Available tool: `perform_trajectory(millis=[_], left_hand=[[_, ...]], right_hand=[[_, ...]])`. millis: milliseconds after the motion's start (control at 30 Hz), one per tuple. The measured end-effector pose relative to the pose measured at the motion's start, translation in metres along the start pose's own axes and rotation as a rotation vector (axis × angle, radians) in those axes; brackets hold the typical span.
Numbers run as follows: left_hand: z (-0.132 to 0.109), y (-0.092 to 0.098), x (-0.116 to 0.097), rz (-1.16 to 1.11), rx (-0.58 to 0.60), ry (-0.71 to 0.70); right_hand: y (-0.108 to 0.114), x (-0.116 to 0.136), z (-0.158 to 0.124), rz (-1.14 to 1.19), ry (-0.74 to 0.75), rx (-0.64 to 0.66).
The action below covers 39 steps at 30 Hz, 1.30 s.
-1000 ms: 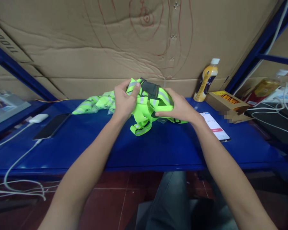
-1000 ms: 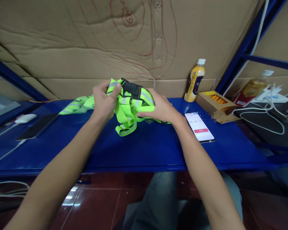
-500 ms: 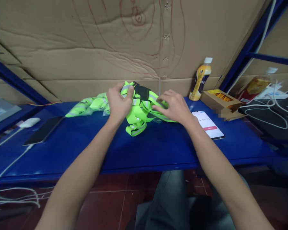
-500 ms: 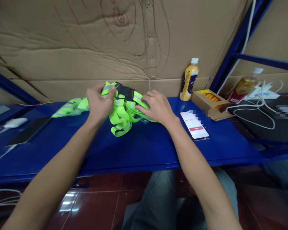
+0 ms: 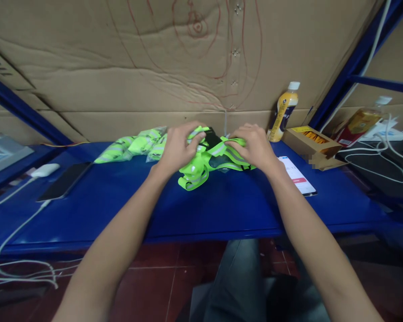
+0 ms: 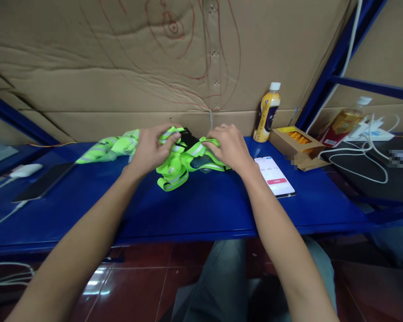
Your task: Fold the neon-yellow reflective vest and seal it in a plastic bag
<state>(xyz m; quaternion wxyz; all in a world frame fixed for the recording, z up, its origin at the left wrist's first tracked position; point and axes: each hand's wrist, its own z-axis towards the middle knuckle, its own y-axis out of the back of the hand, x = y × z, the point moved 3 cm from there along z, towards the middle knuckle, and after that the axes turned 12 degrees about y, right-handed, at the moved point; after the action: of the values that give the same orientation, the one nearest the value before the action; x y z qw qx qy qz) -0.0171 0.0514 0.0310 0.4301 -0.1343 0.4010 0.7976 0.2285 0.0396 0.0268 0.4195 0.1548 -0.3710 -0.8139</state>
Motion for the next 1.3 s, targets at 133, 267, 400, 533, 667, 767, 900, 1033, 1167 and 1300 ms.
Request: perform_trajectory(millis=[133,267,400,533,667,767,900,1033,1167,1300], left_hand=[[-0.001,-0.002,-0.010,-0.113,0.149,-0.003],[-0.002,-0.002,-0.017,-0.262,0.140,0.016],[-0.007,-0.003,-0.026,-0.310,0.061,0.011],[-0.013,0.000,-0.037,-0.286,-0.011,-0.040],[-0.013,0.005,-0.043,-0.236,0.090,-0.099],[-0.011,0.008,-0.040,-0.291,0.216,-0.099],[-0.006,0.008,-0.032,-0.441,0.324,0.082],[-0.004,0.007,-0.033,-0.336,0.319,0.182],[-0.006,0.005,-0.036,-0.229,0.366,0.227],[-0.008,-0.003,-0.030,-0.336,0.488,0.331]], right_hand=[[0.003,-0.014,-0.002,0.409,-0.142,-0.145],[-0.005,-0.008,-0.005,0.919,-0.257,0.043],[-0.011,0.007,-0.007,1.250,-0.353,0.234],[-0.010,0.010,-0.008,1.312,-0.401,0.255],[0.000,0.001,-0.008,1.187,-0.382,0.147],[0.012,-0.007,-0.005,0.866,-0.273,0.027],[0.018,-0.005,0.000,0.375,-0.073,-0.081],[0.005,0.014,0.002,0.126,0.059,-0.024],[-0.005,0.030,0.004,-0.118,0.124,-0.009],[-0.006,0.032,0.004,-0.183,0.114,-0.047]])
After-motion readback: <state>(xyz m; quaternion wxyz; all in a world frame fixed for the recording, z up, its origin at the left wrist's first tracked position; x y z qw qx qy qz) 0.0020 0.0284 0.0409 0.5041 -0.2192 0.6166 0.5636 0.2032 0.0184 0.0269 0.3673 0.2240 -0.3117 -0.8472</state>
